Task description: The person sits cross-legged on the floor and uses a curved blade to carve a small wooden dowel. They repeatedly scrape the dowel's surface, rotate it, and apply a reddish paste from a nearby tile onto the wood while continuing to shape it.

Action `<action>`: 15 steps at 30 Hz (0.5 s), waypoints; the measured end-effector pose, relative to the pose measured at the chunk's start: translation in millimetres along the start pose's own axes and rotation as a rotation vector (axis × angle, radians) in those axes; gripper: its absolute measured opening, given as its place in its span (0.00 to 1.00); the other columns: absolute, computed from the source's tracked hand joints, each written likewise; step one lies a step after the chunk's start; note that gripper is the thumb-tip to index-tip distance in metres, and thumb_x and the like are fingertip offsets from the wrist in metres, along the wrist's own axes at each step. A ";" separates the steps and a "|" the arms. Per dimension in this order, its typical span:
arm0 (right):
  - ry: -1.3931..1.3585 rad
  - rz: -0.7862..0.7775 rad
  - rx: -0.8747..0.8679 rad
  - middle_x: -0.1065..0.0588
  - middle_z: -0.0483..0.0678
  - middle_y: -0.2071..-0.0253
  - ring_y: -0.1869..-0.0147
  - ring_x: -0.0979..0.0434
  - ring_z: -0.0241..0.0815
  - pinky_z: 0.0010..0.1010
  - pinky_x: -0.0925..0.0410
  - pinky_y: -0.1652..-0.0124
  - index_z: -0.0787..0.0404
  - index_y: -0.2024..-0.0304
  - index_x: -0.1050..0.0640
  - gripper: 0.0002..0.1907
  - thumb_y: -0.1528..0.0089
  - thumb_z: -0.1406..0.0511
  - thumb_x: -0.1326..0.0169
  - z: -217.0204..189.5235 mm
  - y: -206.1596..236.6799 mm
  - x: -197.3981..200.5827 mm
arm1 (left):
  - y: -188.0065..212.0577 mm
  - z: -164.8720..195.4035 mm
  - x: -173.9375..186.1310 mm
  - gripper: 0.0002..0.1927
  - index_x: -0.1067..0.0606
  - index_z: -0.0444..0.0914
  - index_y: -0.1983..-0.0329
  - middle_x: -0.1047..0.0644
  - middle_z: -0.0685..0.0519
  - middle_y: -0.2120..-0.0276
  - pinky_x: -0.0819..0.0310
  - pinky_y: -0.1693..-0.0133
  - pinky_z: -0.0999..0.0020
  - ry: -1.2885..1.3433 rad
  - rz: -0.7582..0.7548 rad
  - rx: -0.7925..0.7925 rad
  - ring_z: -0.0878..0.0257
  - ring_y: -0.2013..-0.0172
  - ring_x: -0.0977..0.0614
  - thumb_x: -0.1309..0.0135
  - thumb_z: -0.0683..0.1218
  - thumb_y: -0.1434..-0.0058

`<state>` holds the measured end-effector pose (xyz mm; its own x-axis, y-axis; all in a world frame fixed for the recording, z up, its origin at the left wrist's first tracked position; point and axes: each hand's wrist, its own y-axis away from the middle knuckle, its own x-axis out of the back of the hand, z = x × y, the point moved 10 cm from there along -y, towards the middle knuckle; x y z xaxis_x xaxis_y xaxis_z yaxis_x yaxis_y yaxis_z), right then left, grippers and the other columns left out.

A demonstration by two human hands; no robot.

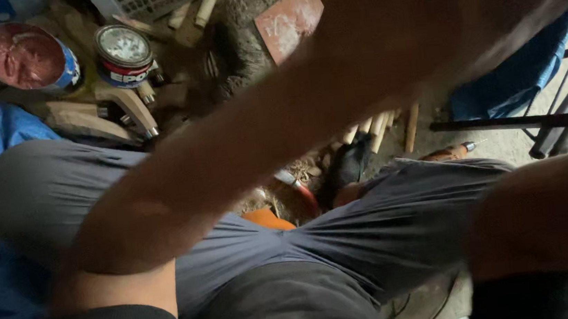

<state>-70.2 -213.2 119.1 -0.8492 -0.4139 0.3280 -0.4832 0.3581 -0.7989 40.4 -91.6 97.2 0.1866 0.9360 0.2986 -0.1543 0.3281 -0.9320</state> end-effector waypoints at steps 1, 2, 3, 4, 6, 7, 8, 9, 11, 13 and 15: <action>0.009 -0.038 -0.021 0.31 0.50 0.72 0.72 0.34 0.43 0.36 0.40 0.70 0.65 0.61 0.27 0.12 0.24 0.64 0.49 1.0 10.0 -23.3 | 10.0 1.7 11.7 0.33 0.33 0.39 0.39 0.25 0.43 0.49 0.24 0.47 0.54 -0.005 0.023 0.021 0.51 0.47 0.23 0.35 0.55 0.43; 0.029 -0.083 -0.048 0.32 0.50 0.72 0.72 0.34 0.43 0.36 0.41 0.70 0.65 0.61 0.27 0.13 0.24 0.64 0.49 2.6 18.3 -50.7 | 28.0 -1.6 25.0 0.35 0.34 0.40 0.38 0.25 0.42 0.48 0.25 0.46 0.53 -0.020 0.028 0.071 0.50 0.46 0.23 0.34 0.55 0.45; 0.051 -0.129 -0.076 0.32 0.50 0.73 0.72 0.35 0.43 0.36 0.41 0.70 0.66 0.61 0.27 0.13 0.24 0.64 0.49 4.4 25.4 -79.1 | 53.3 -14.6 39.6 0.38 0.35 0.40 0.38 0.26 0.41 0.47 0.25 0.45 0.52 -0.055 0.005 0.153 0.49 0.45 0.24 0.34 0.56 0.47; 0.069 -0.153 -0.098 0.33 0.50 0.73 0.72 0.36 0.43 0.36 0.42 0.70 0.66 0.62 0.27 0.13 0.24 0.64 0.49 8.3 31.3 -100.2 | 83.1 -35.7 47.6 0.40 0.36 0.40 0.38 0.26 0.40 0.47 0.26 0.43 0.51 -0.108 -0.071 0.286 0.48 0.44 0.25 0.33 0.57 0.50; 0.120 -0.203 -0.178 0.33 0.49 0.74 0.73 0.37 0.42 0.36 0.43 0.71 0.66 0.63 0.28 0.14 0.24 0.64 0.49 22.5 50.7 -149.3 | 151.8 -81.6 50.0 0.57 0.40 0.33 0.34 0.28 0.33 0.44 0.30 0.41 0.46 -0.105 -0.277 0.612 0.42 0.41 0.27 0.26 0.62 0.61; 0.127 -0.194 -0.225 0.34 0.49 0.75 0.73 0.38 0.42 0.36 0.44 0.71 0.66 0.63 0.28 0.14 0.24 0.64 0.50 34.3 59.1 -151.5 | 172.5 -82.8 43.4 0.58 0.44 0.34 0.32 0.27 0.32 0.44 0.29 0.44 0.47 -0.090 -0.303 0.584 0.39 0.43 0.27 0.27 0.59 0.60; 0.093 -0.177 -0.242 0.34 0.49 0.76 0.73 0.39 0.42 0.36 0.44 0.71 0.67 0.63 0.28 0.14 0.24 0.64 0.50 42.1 64.9 -151.2 | 187.3 -90.8 42.4 0.60 0.48 0.34 0.29 0.26 0.30 0.45 0.28 0.47 0.48 -0.122 -0.325 0.566 0.37 0.45 0.26 0.28 0.56 0.60; 0.060 -0.206 -0.288 0.35 0.49 0.76 0.73 0.39 0.42 0.36 0.45 0.71 0.67 0.64 0.28 0.15 0.24 0.64 0.50 53.4 76.3 -151.6 | 219.6 -102.5 26.0 0.57 0.47 0.35 0.27 0.26 0.31 0.48 0.28 0.48 0.47 -0.093 -0.468 0.783 0.37 0.48 0.25 0.29 0.55 0.55; 0.042 -0.227 -0.203 0.34 0.48 0.74 0.72 0.37 0.39 0.34 0.43 0.70 0.66 0.61 0.27 0.14 0.22 0.63 0.51 56.8 88.9 -140.9 | 262.7 -117.8 -10.3 0.53 0.47 0.35 0.24 0.24 0.31 0.54 0.28 0.50 0.44 -0.008 -0.703 1.080 0.36 0.53 0.23 0.29 0.52 0.45; 0.135 -0.211 -0.040 0.32 0.50 0.69 0.66 0.32 0.40 0.35 0.38 0.64 0.66 0.58 0.27 0.14 0.20 0.62 0.52 44.3 97.3 -130.8 | 231.6 -108.1 -17.6 0.39 0.36 0.39 0.30 0.22 0.37 0.49 0.25 0.49 0.48 0.015 -0.504 0.784 0.39 0.49 0.21 0.32 0.45 0.43; 0.092 -0.245 -0.158 0.31 0.49 0.72 0.70 0.33 0.38 0.32 0.40 0.68 0.65 0.60 0.27 0.14 0.21 0.63 0.51 47.7 99.3 -129.2 | 228.5 -98.2 -16.9 0.29 0.29 0.41 0.34 0.20 0.41 0.47 0.23 0.47 0.50 0.056 -0.464 0.768 0.42 0.46 0.20 0.35 0.42 0.38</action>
<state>1.7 -164.0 -26.7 -0.7154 -0.4294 0.5512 -0.6971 0.3852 -0.6046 97.2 -45.0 -141.0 0.4351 0.6873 0.5816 -0.6545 0.6850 -0.3199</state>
